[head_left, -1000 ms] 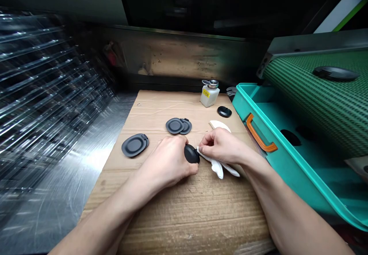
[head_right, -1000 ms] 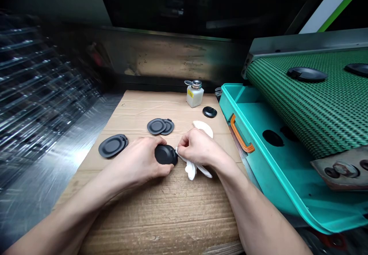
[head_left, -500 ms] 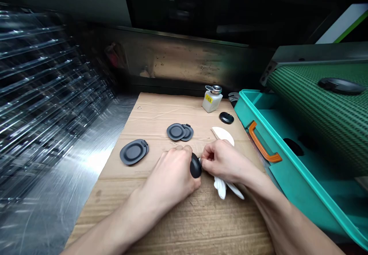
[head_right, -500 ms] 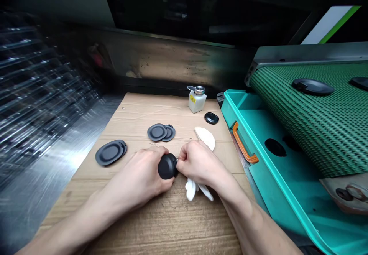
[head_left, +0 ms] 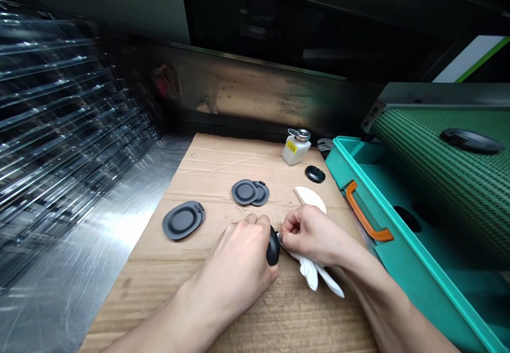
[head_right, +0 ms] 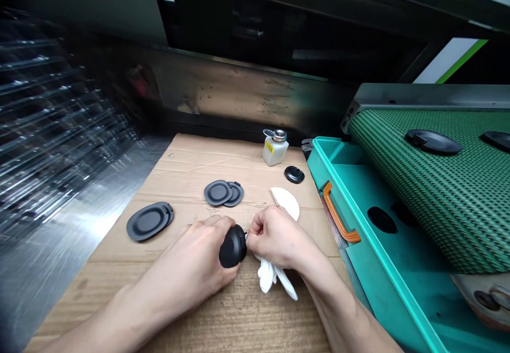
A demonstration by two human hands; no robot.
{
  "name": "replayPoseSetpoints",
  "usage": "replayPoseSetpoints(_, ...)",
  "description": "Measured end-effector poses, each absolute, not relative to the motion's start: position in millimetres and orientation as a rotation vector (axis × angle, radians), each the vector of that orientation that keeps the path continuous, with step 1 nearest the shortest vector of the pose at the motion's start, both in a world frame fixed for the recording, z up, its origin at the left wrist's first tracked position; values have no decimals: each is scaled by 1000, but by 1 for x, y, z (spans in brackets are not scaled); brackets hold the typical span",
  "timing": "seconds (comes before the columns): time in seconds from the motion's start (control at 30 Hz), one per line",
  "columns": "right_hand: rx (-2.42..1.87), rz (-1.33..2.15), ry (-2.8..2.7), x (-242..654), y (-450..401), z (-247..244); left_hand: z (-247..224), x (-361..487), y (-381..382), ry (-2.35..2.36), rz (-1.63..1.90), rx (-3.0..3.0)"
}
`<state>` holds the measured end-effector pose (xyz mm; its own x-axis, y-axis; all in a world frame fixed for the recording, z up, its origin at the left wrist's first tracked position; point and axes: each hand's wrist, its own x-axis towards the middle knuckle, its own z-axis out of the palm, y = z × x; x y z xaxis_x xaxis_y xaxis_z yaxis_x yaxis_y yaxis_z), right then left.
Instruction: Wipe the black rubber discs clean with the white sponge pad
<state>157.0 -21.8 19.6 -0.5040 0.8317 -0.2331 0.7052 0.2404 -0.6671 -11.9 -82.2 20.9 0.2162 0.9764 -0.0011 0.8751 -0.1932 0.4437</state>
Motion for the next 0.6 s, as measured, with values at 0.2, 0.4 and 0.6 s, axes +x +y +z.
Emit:
replayPoseSetpoints(0.2, -1491, 1174, -2298, 159, -16, 17, 29, -10, -84, 1714, 361, 2171)
replayPoseSetpoints(0.4, -1526, 1382, -2226, 160, -15, 15, 31, -6, -84, 1684, 342, 2178)
replayPoseSetpoints(0.6, -1485, 1365, -2270, 161, -14, 13, 27, -11, -82, 1700, 345, 2131)
